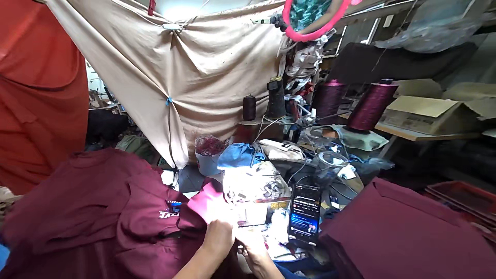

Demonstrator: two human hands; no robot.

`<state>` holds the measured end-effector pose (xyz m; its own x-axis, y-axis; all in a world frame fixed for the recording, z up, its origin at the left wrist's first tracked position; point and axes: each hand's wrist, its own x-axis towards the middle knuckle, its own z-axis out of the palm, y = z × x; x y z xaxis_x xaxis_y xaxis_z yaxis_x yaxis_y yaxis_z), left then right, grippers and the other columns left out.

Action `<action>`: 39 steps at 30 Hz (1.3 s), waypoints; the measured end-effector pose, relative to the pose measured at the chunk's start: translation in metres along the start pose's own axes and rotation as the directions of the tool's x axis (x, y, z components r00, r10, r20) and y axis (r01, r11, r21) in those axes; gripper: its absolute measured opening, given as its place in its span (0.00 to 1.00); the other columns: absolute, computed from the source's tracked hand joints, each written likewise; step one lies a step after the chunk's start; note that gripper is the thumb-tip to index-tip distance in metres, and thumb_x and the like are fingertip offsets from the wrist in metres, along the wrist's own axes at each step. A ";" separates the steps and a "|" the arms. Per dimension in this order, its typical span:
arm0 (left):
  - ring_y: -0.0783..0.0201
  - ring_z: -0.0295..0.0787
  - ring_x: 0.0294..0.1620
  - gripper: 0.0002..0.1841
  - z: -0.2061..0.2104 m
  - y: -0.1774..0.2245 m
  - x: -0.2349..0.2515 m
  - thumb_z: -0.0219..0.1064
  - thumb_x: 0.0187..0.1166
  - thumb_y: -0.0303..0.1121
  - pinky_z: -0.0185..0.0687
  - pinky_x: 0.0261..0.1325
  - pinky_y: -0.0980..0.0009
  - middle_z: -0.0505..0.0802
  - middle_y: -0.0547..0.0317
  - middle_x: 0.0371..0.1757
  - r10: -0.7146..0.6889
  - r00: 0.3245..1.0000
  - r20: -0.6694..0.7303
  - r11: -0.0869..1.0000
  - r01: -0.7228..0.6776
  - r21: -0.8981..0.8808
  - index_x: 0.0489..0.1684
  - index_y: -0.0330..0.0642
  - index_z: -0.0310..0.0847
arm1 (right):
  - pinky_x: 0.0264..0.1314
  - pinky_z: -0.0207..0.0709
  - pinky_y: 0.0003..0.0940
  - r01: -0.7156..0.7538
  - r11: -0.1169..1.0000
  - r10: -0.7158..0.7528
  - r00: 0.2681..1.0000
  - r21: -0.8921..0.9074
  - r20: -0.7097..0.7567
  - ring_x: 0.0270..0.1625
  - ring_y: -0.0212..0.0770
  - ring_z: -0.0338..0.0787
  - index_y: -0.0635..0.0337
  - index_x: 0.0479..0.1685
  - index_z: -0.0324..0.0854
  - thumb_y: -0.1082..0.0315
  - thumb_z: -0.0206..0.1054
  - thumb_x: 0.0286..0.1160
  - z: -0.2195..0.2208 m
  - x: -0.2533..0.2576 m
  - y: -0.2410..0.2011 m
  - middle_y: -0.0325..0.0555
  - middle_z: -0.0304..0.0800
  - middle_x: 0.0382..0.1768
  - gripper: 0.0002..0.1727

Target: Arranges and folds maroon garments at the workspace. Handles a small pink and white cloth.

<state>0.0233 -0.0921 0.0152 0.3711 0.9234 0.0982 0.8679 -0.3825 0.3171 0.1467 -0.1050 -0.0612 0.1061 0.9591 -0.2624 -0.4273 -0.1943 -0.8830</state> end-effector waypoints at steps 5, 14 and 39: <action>0.39 0.91 0.61 0.20 -0.002 0.007 0.017 0.56 0.88 0.38 0.82 0.65 0.44 0.94 0.35 0.53 -0.075 0.997 0.020 0.997 0.075 0.006 0.51 0.29 0.90 | 0.21 0.74 0.20 0.010 0.998 -0.009 1.000 -0.062 0.011 0.19 0.26 0.79 0.61 0.31 0.81 0.81 0.69 0.72 0.002 0.004 0.000 0.37 0.84 0.20 0.06; 0.39 0.72 0.82 0.32 -0.045 -0.030 0.044 0.71 0.77 0.52 0.64 0.80 0.35 0.81 0.38 0.78 -0.083 0.918 0.387 0.996 0.081 0.022 0.76 0.40 0.79 | 0.30 0.76 0.24 0.114 0.971 -0.112 0.993 -0.210 0.023 0.24 0.26 0.81 0.63 0.27 0.86 0.72 0.74 0.73 -0.004 0.003 -0.013 0.37 0.86 0.22 0.07; 0.41 0.93 0.56 0.21 0.006 0.000 0.008 0.59 0.86 0.44 0.83 0.58 0.41 0.96 0.40 0.48 -0.069 0.993 -0.092 0.998 0.070 0.002 0.47 0.36 0.93 | 0.27 0.75 0.23 0.156 0.957 -0.136 0.986 -0.244 0.100 0.22 0.25 0.79 0.62 0.29 0.85 0.74 0.69 0.74 -0.012 0.009 0.001 0.35 0.83 0.20 0.06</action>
<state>0.0285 -0.0847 0.0103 0.2784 0.9467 0.1620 0.8924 -0.3173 0.3208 0.1578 -0.0989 -0.0691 0.0731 0.9923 -0.1002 -0.1728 -0.0864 -0.9812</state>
